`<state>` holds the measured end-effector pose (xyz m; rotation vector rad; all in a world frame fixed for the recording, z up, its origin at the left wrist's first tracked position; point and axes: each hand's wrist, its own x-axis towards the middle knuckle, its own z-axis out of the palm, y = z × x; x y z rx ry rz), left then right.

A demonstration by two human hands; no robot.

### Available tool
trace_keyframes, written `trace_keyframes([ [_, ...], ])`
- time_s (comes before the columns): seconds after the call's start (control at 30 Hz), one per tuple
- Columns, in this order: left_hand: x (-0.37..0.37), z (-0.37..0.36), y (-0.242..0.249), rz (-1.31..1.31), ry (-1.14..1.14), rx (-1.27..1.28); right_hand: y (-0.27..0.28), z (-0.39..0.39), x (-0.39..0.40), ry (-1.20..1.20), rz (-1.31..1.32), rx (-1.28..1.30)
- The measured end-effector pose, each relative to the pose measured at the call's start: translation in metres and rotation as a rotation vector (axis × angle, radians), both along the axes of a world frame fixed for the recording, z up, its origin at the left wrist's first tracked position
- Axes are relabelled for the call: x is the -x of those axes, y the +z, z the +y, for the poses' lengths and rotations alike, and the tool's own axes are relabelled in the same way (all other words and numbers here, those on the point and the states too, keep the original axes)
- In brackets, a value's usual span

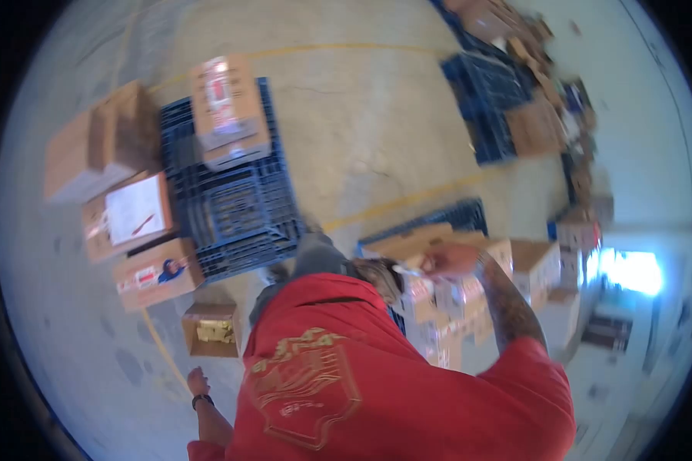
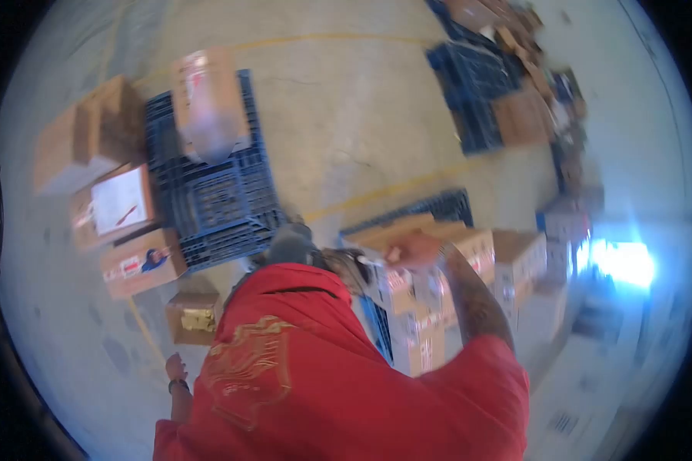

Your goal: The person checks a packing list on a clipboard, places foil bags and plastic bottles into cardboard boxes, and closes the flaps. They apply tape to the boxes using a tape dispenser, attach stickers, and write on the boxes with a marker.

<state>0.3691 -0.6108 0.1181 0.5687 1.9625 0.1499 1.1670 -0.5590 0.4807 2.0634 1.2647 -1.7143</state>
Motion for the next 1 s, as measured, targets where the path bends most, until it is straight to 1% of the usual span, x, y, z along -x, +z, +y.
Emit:
trace_keyframes([
  [0.03,-0.017,0.023,0.005,-0.012,-0.056,0.005,0.002,0.003,0.006,-0.025,0.024,-0.002],
  [0.1,-0.086,0.079,0.066,-0.015,0.361,-0.142,0.002,0.008,0.013,-0.033,0.065,-0.016],
  [0.17,-0.101,0.114,0.039,-0.201,0.219,-0.273,-0.003,0.011,0.012,0.119,-0.001,-0.02],
  [0.2,-0.12,0.13,0.035,-0.225,0.111,-0.371,-0.015,0.008,0.011,0.116,0.003,-0.029],
  [0.23,-0.145,0.148,0.036,-0.249,0.003,-0.465,-0.037,0.001,0.008,0.24,-0.092,-0.213],
  [0.27,-0.175,0.166,0.051,-0.246,-0.003,-0.469,-0.055,-0.003,0.008,0.36,-0.189,-0.398],
  [0.33,-0.232,0.184,0.092,-0.217,-0.3,-0.483,-0.079,0.004,0.017,0.331,-0.205,-0.359],
  [0.37,-0.247,0.183,0.097,-0.213,-0.303,-0.486,-0.085,0.01,0.018,0.307,-0.222,-0.313],
  [0.4,-0.26,0.185,0.1,-0.234,-0.376,-0.457,-0.078,0.018,0.016,0.303,-0.221,-0.32],
  [0.43,-0.272,0.191,0.103,-0.254,-0.451,-0.425,-0.068,0.025,0.013,0.366,-0.256,-0.237],
  [0.47,-0.274,0.186,0.091,-0.242,-0.453,-0.441,-0.062,0.03,0.008,0.426,-0.287,-0.149],
  [0.5,-0.274,0.181,0.085,-0.24,-0.468,-0.434,-0.067,0.031,0.0,0.411,-0.281,-0.144],
  [0.57,-0.27,0.17,0.074,-0.027,-0.629,-0.336,-0.079,0.034,-0.017,0.355,-0.307,-0.321],
  [0.63,-0.225,0.152,0.013,0.168,-1.019,-0.624,-0.068,0.049,-0.035,0.361,-0.338,-0.304],
  [0.67,-0.223,0.147,0.021,0.175,-1.032,-0.617,-0.058,0.055,-0.041,0.378,-0.366,-0.281],
  [0.73,-0.237,0.14,0.048,-0.082,-0.605,-0.139,-0.033,0.074,-0.053,0.332,-0.34,-0.298],
  [0.77,-0.244,0.142,0.063,-0.075,-0.62,-0.129,-0.029,0.081,-0.058,0.294,-0.322,-0.315],
  [0.83,-0.269,0.152,0.102,-0.097,-0.422,-0.049,-0.037,0.092,-0.065,0.286,-0.276,-0.324],
  [0.9,-0.293,0.172,0.133,-0.091,-0.432,-0.058,-0.049,0.104,-0.068,0.289,-0.218,-0.343],
  [0.93,-0.303,0.18,0.141,-0.104,-0.439,-0.08,-0.056,0.109,-0.07,0.349,-0.229,-0.297],
  [0.97,-0.292,0.185,0.123,-0.102,-0.458,-0.183,-0.063,0.112,-0.071,0.407,-0.237,-0.247],
  [1.0,-0.294,0.188,0.126,-0.09,-0.459,-0.18,-0.066,0.115,-0.075,0.406,-0.225,-0.25],
])
